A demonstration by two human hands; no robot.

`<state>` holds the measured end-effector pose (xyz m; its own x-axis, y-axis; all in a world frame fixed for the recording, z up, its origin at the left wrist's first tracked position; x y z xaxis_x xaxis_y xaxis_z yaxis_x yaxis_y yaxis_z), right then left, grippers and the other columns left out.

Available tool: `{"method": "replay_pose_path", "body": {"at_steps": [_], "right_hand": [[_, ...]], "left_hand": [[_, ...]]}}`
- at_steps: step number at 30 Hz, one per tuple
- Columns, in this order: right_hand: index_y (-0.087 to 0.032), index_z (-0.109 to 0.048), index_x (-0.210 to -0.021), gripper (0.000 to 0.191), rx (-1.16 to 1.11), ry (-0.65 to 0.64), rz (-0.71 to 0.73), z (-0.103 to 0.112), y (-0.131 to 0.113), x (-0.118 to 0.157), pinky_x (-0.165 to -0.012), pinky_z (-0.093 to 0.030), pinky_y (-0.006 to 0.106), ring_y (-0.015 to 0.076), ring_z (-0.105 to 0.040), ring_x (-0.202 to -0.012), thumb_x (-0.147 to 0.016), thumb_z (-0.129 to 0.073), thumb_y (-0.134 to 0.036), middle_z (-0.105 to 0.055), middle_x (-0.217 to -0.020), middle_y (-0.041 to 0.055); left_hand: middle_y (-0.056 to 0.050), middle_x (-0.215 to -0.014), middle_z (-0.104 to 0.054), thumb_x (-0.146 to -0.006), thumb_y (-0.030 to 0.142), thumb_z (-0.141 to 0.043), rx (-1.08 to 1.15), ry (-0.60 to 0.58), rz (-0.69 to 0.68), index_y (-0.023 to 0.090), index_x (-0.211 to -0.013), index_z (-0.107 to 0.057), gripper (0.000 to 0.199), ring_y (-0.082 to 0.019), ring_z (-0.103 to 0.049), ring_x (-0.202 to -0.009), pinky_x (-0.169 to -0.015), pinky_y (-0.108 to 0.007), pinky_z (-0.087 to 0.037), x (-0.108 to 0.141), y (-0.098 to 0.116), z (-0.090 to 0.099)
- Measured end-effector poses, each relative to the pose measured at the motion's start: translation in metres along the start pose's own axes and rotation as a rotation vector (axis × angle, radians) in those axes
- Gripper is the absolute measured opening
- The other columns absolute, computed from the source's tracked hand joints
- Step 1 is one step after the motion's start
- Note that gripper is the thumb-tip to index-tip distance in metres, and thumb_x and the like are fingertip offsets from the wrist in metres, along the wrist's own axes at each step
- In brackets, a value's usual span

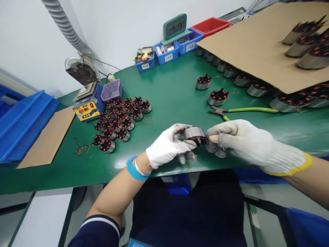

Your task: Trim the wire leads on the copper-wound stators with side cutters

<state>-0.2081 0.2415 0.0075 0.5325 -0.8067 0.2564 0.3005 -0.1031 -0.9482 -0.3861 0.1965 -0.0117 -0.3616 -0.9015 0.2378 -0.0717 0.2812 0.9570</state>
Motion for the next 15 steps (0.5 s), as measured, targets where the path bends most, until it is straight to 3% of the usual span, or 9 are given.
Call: {"method": "replay_pose_path", "body": {"at_steps": [2, 5, 7, 9, 11, 12, 13, 15], "right_hand": [[-0.018, -0.066, -0.060, 0.025, -0.084, 0.029, 0.005, 0.002, 0.001, 0.001, -0.043, -0.041, 0.025, 0.0119, -0.052, -0.044, -0.063, -0.073, -0.041, -0.063, -0.054, 0.0031], [-0.018, -0.067, -0.058, 0.024, -0.160, 0.038, 0.028, 0.004, -0.001, 0.003, -0.040, -0.038, 0.024, 0.0105, -0.049, -0.041, -0.063, -0.073, -0.040, -0.061, -0.051, 0.0016], [-0.018, -0.066, -0.057, 0.024, -0.178, 0.043, 0.048, 0.005, -0.003, 0.005, -0.038, -0.035, 0.023, 0.0098, -0.046, -0.039, -0.062, -0.075, -0.040, -0.057, -0.048, -0.0002], [-0.018, -0.066, -0.057, 0.025, -0.154, 0.044, 0.074, 0.005, -0.004, 0.007, -0.037, -0.035, 0.023, 0.0103, -0.045, -0.038, -0.061, -0.077, -0.040, -0.057, -0.047, -0.0004], [-0.019, -0.066, -0.058, 0.025, -0.094, 0.041, 0.103, 0.006, -0.002, 0.008, -0.038, -0.038, 0.025, 0.0125, -0.049, -0.040, -0.064, -0.075, -0.042, -0.059, -0.049, 0.0014], [-0.019, -0.066, -0.058, 0.026, -0.050, 0.041, 0.119, 0.006, 0.000, 0.009, -0.040, -0.041, 0.026, 0.0138, -0.051, -0.041, -0.066, -0.073, -0.043, -0.061, -0.050, 0.0026], [-0.019, -0.066, -0.059, 0.027, 0.000, 0.044, 0.136, 0.007, 0.002, 0.009, -0.042, -0.043, 0.028, 0.0152, -0.053, -0.043, -0.069, -0.070, -0.044, -0.062, -0.052, 0.0037], [-0.020, -0.066, -0.059, 0.031, 0.119, 0.074, 0.172, 0.009, 0.006, 0.009, -0.044, -0.045, 0.029, 0.0168, -0.054, -0.046, -0.074, -0.063, -0.047, -0.062, -0.054, 0.0044]], "left_hand": [[-0.014, -0.125, -0.066, -0.073, 0.036, -0.080, -0.039, 0.031, -0.151, 0.021, -0.121, -0.050, 0.059, -0.016, -0.074, -0.072, -0.056, -0.024, -0.059, 0.002, 0.001, -0.002], [-0.021, -0.157, -0.041, -0.072, 0.035, -0.080, -0.343, 0.115, -0.481, 0.020, -0.109, -0.057, 0.045, -0.024, -0.075, -0.099, -0.079, -0.036, -0.064, 0.010, 0.006, -0.005], [-0.018, -0.162, -0.036, -0.069, 0.041, -0.084, -0.592, 0.171, -0.706, 0.020, -0.091, -0.060, 0.038, -0.031, -0.070, -0.115, -0.093, -0.045, -0.061, 0.018, 0.009, -0.009], [-0.015, -0.151, -0.051, -0.068, 0.049, -0.085, -0.706, 0.236, -0.834, 0.021, -0.075, -0.055, 0.041, -0.032, -0.066, -0.120, -0.100, -0.049, -0.058, 0.024, 0.010, -0.013], [-0.014, -0.136, -0.063, -0.074, 0.058, -0.080, -0.612, 0.364, -0.787, 0.022, -0.072, -0.053, 0.045, -0.030, -0.068, -0.116, -0.099, -0.049, -0.058, 0.024, 0.009, -0.010], [-0.014, -0.127, -0.067, -0.078, 0.064, -0.074, -0.507, 0.409, -0.682, 0.022, -0.075, -0.054, 0.046, -0.028, -0.071, -0.108, -0.094, -0.047, -0.060, 0.021, 0.007, -0.007], [-0.014, -0.116, -0.071, -0.082, 0.072, -0.065, -0.382, 0.399, -0.521, 0.021, -0.080, -0.057, 0.051, -0.026, -0.074, -0.096, -0.086, -0.044, -0.063, 0.016, 0.004, -0.004], [-0.012, -0.093, -0.073, -0.086, 0.084, -0.043, -0.129, 0.203, -0.114, 0.019, -0.090, -0.060, 0.068, -0.022, -0.073, -0.070, -0.063, -0.038, -0.063, 0.004, -0.007, -0.003]]}}
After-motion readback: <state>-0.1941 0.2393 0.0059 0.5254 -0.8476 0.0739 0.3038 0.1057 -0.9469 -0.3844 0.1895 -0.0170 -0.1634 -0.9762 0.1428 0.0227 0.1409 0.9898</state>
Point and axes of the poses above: each hand's wrist, its own x-axis away from the middle knuckle, its own z-axis out of the back of the hand, y = z × x, the point moved 3 cm from there along -x, towards the middle knuckle
